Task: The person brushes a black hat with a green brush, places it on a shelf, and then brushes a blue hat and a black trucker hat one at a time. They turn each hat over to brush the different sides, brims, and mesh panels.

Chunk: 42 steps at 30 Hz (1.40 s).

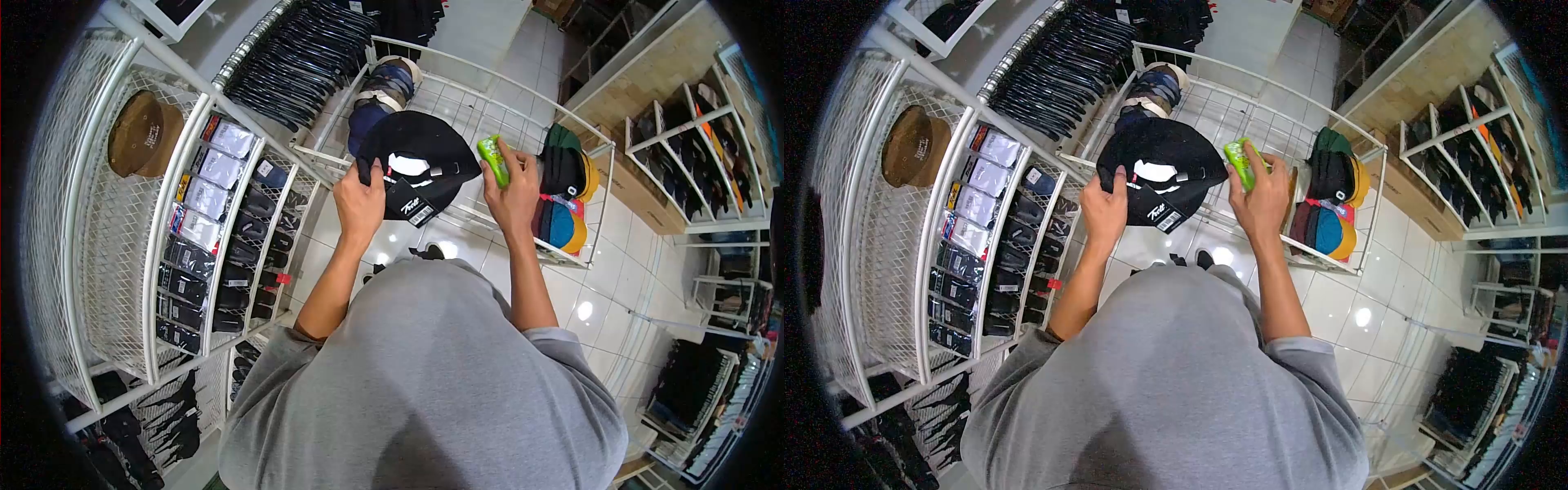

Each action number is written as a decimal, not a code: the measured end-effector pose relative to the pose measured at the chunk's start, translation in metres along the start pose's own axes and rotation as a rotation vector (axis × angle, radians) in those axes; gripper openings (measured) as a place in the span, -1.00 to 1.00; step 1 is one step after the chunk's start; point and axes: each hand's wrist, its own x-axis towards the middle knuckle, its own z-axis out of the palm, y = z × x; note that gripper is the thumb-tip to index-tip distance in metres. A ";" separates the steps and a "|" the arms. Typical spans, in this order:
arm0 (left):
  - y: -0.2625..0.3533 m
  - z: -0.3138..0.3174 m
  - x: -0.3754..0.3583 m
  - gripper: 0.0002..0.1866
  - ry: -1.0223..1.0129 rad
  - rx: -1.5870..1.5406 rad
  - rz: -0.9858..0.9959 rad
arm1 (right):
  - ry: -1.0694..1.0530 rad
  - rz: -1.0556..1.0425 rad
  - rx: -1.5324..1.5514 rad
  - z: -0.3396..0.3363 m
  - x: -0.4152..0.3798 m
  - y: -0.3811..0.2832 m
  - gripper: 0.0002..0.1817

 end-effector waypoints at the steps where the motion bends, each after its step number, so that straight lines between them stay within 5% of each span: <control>1: 0.001 -0.001 -0.003 -0.78 0.001 0.016 0.012 | 0.012 0.026 0.123 -0.010 0.002 -0.016 -0.49; 7: -0.001 0.012 -0.007 -0.77 -0.009 -0.066 0.084 | -0.186 -0.082 -0.002 0.023 -0.019 -0.043 -0.46; 9: -0.007 0.021 -0.012 -0.75 -0.103 -0.100 -0.047 | -0.357 -0.082 0.147 0.018 -0.026 -0.053 -0.46; 14: -0.007 0.027 -0.012 -0.74 -0.109 -0.080 0.005 | -0.088 -0.005 -0.076 0.003 0.006 -0.011 -0.42; 17: -0.007 0.020 -0.011 -0.72 -0.248 0.032 0.001 | -0.199 -0.294 0.263 -0.013 0.024 -0.011 -0.38; 21: 0.002 0.023 -0.006 -0.72 -0.518 0.095 -0.065 | -0.393 -0.398 0.281 -0.011 0.029 -0.012 -0.36; 24: -0.015 0.015 0.007 -0.74 -0.404 -0.299 -0.159 | -0.538 -0.190 0.231 -0.015 0.025 0.023 -0.35; 28: 0.000 0.003 0.012 -0.72 -0.368 -0.037 -0.122 | -0.678 -0.159 0.140 -0.035 0.026 0.026 -0.35; 31: 0.009 0.002 0.007 -0.70 -0.358 0.105 -0.063 | -0.471 -0.250 0.260 -0.037 0.035 -0.012 -0.31; 35: 0.002 -0.004 0.013 -0.69 -0.306 -0.002 -0.101 | -0.626 -0.209 0.244 -0.014 0.020 0.006 -0.36; 37: -0.008 -0.009 0.014 -0.70 -0.161 0.080 -0.070 | -0.831 0.006 0.111 -0.025 0.021 0.015 -0.38; 42: -0.030 -0.030 0.001 -0.65 -0.034 0.144 -0.068 | -0.483 -0.153 0.301 -0.025 0.031 -0.043 -0.40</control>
